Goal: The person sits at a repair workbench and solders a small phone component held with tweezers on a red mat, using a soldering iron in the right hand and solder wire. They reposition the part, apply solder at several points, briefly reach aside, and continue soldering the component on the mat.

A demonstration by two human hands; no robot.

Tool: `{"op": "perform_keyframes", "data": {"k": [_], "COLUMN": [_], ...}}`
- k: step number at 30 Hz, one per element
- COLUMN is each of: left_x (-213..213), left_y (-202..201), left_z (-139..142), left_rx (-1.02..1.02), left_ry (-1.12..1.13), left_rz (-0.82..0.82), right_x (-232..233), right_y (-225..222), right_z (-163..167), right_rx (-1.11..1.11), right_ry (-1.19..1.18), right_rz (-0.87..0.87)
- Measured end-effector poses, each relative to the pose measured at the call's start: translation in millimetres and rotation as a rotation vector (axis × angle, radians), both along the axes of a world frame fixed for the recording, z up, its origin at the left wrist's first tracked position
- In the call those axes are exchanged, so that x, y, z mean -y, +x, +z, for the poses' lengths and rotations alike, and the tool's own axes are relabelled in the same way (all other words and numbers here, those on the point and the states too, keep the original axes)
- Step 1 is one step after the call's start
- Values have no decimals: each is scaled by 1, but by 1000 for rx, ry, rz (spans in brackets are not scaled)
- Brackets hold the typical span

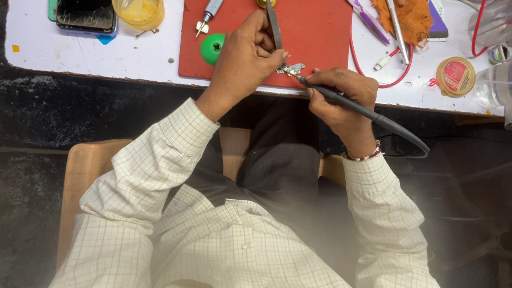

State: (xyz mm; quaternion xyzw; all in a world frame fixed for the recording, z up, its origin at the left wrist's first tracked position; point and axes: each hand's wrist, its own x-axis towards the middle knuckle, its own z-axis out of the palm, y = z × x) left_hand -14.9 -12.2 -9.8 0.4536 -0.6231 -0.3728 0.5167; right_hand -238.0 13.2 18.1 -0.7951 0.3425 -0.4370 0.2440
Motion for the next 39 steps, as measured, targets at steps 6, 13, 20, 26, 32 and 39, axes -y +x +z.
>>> {"op": "perform_keyframes", "data": {"k": [6, 13, 20, 26, 32, 39], "left_x": [0, 0, -1, -2, -1, 0], "left_y": [1, 1, 1, 0, 0, 1], "left_z": [2, 2, 2, 2, 2, 1], "left_rx": [4, 7, -19, -21, 2, 5], "left_ry": [-15, -4, 19, 15, 11, 12], "left_rz": [4, 13, 3, -3, 5, 10], "right_x": [1, 1, 0, 0, 0, 0], "right_y": [1, -1, -2, -2, -2, -1], "right_z": [-2, -4, -4, -3, -1, -2], "right_rx": [12, 33, 36, 23, 5, 25], "right_ry": [25, 24, 40, 33, 61, 40], "right_rz": [-11, 0, -6, -12, -31, -10]}}
